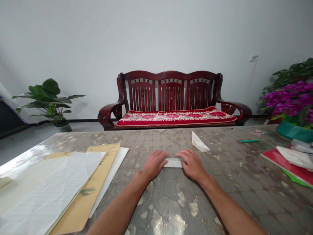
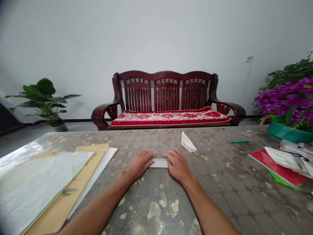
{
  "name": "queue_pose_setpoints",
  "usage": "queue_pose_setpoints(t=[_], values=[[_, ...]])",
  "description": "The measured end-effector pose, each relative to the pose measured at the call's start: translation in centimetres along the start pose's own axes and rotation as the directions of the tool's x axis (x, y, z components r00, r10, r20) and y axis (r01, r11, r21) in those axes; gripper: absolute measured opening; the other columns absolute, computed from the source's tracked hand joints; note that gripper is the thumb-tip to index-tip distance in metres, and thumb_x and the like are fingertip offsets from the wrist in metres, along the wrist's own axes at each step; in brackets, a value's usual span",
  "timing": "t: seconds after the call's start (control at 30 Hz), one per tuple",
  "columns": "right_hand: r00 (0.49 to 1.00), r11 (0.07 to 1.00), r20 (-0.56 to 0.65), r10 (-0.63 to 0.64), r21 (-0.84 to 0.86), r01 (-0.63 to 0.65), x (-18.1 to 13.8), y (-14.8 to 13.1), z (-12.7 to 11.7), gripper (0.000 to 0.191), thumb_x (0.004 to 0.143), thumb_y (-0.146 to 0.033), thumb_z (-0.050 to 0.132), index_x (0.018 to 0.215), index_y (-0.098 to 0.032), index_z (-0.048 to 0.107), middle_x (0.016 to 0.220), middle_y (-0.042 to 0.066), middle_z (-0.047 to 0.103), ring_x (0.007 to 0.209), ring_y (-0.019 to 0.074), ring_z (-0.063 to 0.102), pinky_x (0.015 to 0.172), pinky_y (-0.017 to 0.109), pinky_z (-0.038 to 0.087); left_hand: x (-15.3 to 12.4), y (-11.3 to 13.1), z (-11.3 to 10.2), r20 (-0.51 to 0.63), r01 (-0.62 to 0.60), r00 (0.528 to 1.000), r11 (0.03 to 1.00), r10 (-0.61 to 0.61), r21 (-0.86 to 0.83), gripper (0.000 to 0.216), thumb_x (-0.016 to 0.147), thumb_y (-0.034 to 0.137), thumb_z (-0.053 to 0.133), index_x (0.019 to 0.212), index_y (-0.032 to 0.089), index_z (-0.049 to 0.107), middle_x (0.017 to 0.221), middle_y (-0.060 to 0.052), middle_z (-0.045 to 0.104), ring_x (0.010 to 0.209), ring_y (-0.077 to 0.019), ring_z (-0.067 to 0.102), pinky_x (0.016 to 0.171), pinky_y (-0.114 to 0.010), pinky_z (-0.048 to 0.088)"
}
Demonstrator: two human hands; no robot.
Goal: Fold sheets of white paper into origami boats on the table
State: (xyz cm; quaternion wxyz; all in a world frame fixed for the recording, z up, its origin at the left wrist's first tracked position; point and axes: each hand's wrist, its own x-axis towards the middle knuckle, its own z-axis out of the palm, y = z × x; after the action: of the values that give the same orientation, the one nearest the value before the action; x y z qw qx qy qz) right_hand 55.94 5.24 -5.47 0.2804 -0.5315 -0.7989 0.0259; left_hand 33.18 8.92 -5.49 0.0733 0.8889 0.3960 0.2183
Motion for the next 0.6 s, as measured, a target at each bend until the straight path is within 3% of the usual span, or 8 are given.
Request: queue_pose_setpoints(t=[0.1, 0.23, 0.43, 0.6], values=[[0.987, 0.986, -0.044, 0.153, 0.073, -0.149, 0.0, 0.7, 0.1, 0.053, 0.069, -0.006, 0.05, 0.117, -0.023, 0.065, 0.117, 0.005, 0.064, 0.11, 0.022, 0.052, 0.098, 0.037, 0.039, -0.3, -0.3, -0.3, -0.016, 0.069, 0.997, 0.99, -0.071, -0.126, 0.033, 0.09, 0.031, 0.059, 0.122, 0.023, 0.062, 0.109, -0.004, 0.069, 0.105, -0.0216, 0.059, 0.094, -0.032, 0.043], [0.976, 0.972, -0.021, 0.215, 0.106, -0.212, -0.2, 1.2, 0.0, 0.045, 0.067, -0.012, 0.052, 0.108, -0.022, 0.067, 0.111, 0.005, 0.066, 0.105, 0.0236, 0.055, 0.097, 0.038, 0.041, -0.8, -0.6, -0.7, -0.024, 0.126, 0.991, 0.969, -0.134, -0.211, 0.04, 0.08, 0.034, 0.072, 0.118, 0.023, 0.064, 0.109, -0.004, 0.07, 0.105, -0.0235, 0.06, 0.093, -0.033, 0.044], [0.982, 0.952, -0.096, 0.164, 0.275, -0.132, -0.6, 1.4, -0.1, 0.039, 0.062, -0.009, 0.047, 0.095, -0.022, 0.063, 0.107, 0.005, 0.064, 0.101, 0.0215, 0.059, 0.094, 0.036, 0.046, -1.2, -0.6, -1.0, -0.098, 0.04, 0.993, 0.974, -0.063, -0.225, 0.011, 0.081, 0.026, 0.07, 0.091, 0.022, 0.068, 0.091, -0.001, 0.068, 0.094, -0.019, 0.06, 0.086, -0.029, 0.045], [0.99, 0.955, -0.122, 0.072, 0.296, -0.033, -1.1, 1.2, -0.7, 0.044, 0.059, -0.005, 0.046, 0.097, -0.022, 0.06, 0.118, 0.008, 0.059, 0.09, 0.0185, 0.061, 0.086, 0.034, 0.05, -1.5, -0.5, -0.9, -0.198, -0.092, 0.979, 0.976, 0.052, -0.197, 0.005, 0.085, 0.02, 0.063, 0.087, 0.022, 0.067, 0.103, -0.004, 0.066, 0.1, -0.0179, 0.059, 0.09, -0.029, 0.046]])
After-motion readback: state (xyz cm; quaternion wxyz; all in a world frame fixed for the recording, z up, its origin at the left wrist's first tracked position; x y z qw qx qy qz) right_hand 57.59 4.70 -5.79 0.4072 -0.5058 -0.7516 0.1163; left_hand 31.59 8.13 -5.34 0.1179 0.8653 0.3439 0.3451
